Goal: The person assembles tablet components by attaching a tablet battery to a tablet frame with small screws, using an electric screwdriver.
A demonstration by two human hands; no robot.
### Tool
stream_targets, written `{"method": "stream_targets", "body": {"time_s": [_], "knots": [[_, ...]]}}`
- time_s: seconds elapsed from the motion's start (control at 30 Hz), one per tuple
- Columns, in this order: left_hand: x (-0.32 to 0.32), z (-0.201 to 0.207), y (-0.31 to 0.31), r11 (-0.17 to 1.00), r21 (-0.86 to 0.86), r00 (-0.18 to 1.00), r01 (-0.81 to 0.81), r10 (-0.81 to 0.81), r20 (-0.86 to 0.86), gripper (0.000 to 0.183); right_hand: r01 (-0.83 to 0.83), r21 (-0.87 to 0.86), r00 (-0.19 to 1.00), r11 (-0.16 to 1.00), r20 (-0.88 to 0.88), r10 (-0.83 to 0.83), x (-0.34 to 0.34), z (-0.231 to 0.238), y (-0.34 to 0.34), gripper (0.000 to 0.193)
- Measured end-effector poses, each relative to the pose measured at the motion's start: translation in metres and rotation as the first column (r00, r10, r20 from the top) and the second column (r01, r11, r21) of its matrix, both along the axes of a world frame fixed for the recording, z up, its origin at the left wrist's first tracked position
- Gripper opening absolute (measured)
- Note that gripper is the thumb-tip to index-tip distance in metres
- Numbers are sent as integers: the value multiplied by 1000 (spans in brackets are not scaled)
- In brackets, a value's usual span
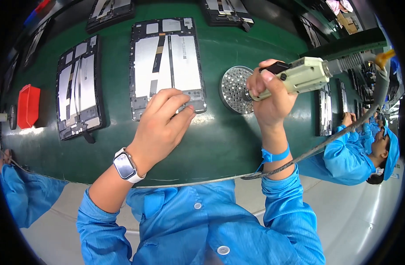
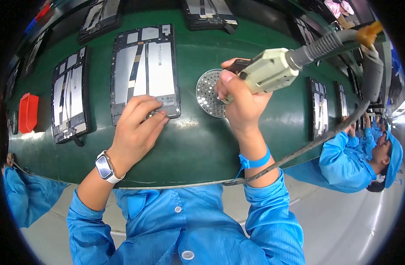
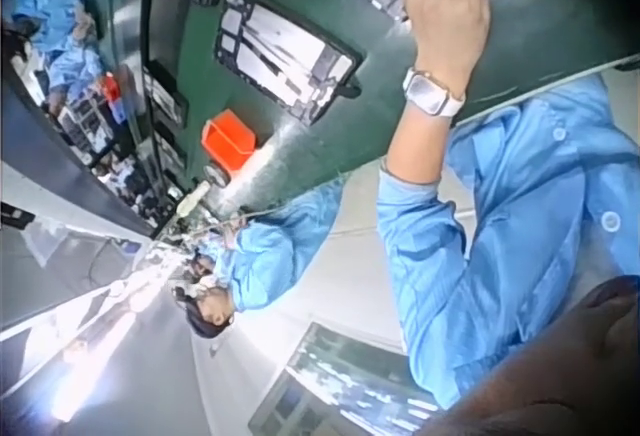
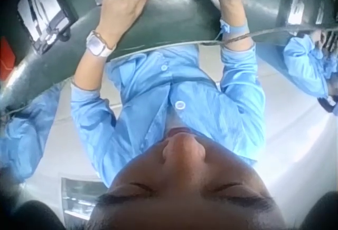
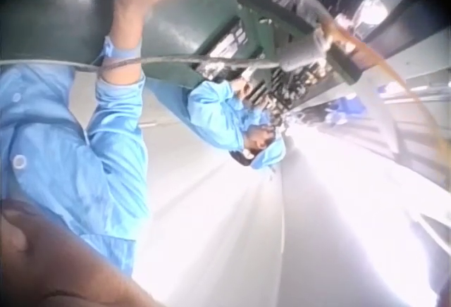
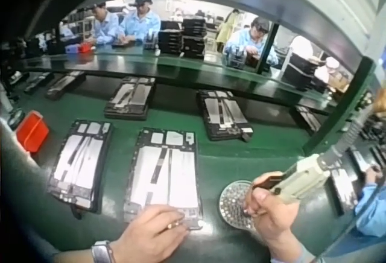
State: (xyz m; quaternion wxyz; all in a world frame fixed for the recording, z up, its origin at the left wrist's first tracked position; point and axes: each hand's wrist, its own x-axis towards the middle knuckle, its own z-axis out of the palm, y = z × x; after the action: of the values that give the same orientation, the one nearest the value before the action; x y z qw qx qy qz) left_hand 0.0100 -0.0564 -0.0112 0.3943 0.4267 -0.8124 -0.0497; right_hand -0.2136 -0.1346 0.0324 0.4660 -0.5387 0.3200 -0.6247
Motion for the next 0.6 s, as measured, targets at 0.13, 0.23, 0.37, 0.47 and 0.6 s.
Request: {"method": "stream_targets", "body": {"time_s": [0.13,0.23,0.37,0.47,0.6], "knots": [[1,1,1,1000,3,1000,-20,20,-3,20,-18,75,1000,997,8,18,7,-8,0,18],[1,1,2,1000,13,1000,-12,12,-12,21,-52,97,999,994,19,51,8,-10,2,18],[1,1,1,1000,13,1000,-1,1,-11,21,-72,90,997,993,27,70,8,-11,3,17],[0,1,1,1000,10,1000,-10,10,-13,21,-83,86,996,993,33,81,7,-12,3,17],[1,0,1,1000,11,1000,-10,10,-14,22,-92,72,995,993,32,90,8,-13,4,16]]}}
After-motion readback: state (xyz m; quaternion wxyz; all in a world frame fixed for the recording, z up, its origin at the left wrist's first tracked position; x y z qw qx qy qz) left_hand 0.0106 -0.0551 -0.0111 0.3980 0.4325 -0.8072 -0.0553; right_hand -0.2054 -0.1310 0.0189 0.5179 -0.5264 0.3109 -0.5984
